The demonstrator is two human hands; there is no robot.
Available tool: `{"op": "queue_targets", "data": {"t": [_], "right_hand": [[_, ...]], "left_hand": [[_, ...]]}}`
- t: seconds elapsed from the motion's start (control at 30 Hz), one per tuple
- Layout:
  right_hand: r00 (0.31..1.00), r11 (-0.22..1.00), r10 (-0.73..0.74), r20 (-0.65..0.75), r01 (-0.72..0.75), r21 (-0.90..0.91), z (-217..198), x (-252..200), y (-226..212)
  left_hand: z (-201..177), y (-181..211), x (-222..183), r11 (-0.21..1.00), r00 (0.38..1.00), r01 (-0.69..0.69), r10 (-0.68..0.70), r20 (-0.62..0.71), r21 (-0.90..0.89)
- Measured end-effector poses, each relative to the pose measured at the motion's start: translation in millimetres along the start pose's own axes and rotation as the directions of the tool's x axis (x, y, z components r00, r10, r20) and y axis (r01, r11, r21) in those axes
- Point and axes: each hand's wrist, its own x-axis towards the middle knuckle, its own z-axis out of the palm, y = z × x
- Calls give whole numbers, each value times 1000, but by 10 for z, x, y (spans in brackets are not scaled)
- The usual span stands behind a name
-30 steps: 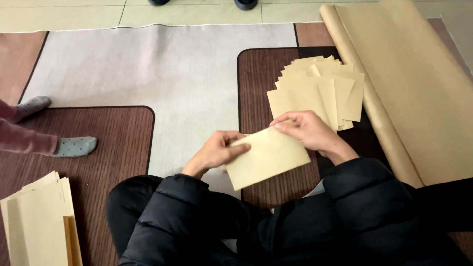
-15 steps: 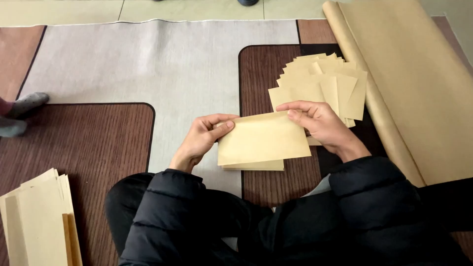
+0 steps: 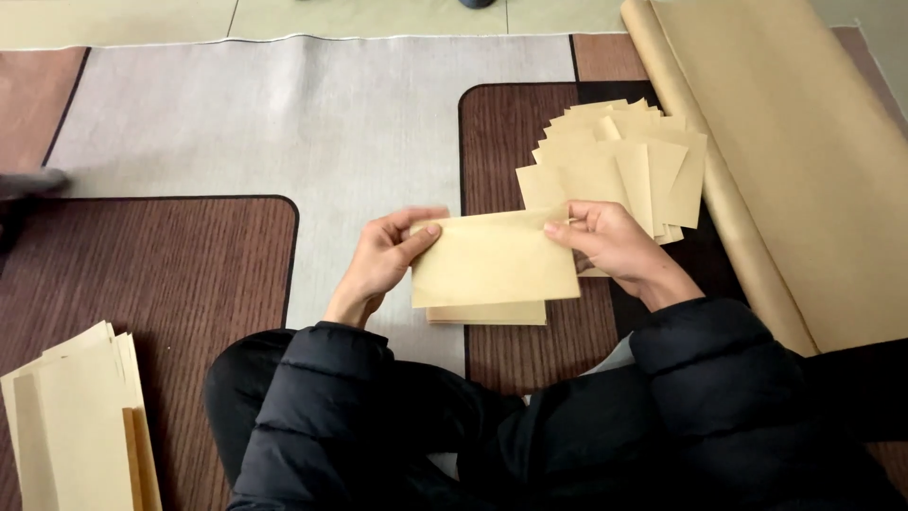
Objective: Folding and stacking small square paper sheets to prepare packaging materials.
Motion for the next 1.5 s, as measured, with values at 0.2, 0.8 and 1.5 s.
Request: {"op": "queue_targets", "data": {"t": [0.2, 0.8, 1.5], "right_hand": [[997, 999, 36, -70, -36, 11, -17, 41, -49], [891, 627, 400, -214, -436, -646, 74, 578, 858], [834, 587, 518, -191, -509, -630, 89, 756, 1080]], "left_hand": [[-135, -317, 121, 985, 993, 117, -114, -25, 131], [-195, -1017, 379, 307, 932, 276, -316, -176, 911], [-177, -1313, 520, 273, 926, 286, -327, -191, 918]]}}
